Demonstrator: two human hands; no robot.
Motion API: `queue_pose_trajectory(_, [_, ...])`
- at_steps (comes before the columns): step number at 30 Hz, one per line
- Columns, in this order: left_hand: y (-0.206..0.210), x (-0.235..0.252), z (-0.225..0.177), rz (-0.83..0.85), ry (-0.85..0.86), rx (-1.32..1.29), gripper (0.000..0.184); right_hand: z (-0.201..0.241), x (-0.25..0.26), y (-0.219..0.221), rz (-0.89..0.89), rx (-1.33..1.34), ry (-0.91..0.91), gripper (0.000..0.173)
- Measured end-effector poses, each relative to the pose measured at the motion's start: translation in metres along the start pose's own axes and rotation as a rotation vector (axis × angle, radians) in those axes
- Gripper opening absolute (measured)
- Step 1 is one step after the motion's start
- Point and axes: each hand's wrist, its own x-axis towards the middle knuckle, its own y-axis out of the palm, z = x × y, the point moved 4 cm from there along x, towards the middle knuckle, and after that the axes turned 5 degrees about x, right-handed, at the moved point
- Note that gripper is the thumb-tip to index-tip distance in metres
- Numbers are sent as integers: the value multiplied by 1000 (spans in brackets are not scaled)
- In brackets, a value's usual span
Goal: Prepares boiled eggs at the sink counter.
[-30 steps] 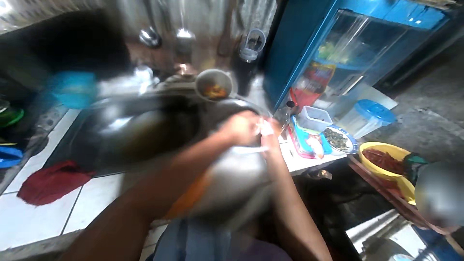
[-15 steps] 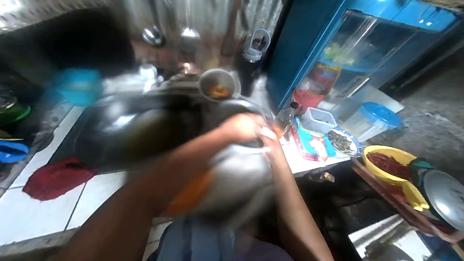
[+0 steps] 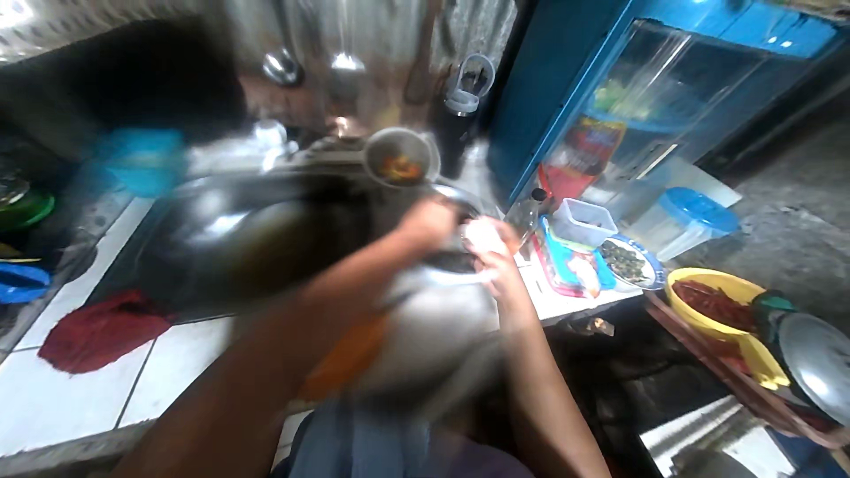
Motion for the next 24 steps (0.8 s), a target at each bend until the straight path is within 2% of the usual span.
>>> queue_pose_trajectory(2, [-1, -2, 2, -30, -11, -183, 40, 0, 5, -2, -38, -16, -47, 52])
queue_pose_trajectory(4, [-1, -7, -3, -83, 123, -332, 38, -3, 12, -4, -51, -49, -93, 55])
queue_pose_trajectory(7, [0, -11, -11, -94, 283, -282, 39, -4, 16, -4, -36, -119, -119, 45])
queue_pose_trajectory(11, [-5, -11, -13, -134, 372, -224, 36, -2, 17, 0, -3, -187, -140, 42])
queue_pose_trajectory(17, [-4, -13, -14, -173, 384, -160, 25, 2, 11, 10, -30, -91, -63, 38])
queue_pose_trajectory(20, [-4, -14, -14, -144, 267, -243, 26, 0, 10, 12, -59, -34, -24, 40])
queue_pose_trajectory(24, [-3, -11, -12, -272, 206, -355, 24, -2, 9, 11, -70, 53, -29, 41])
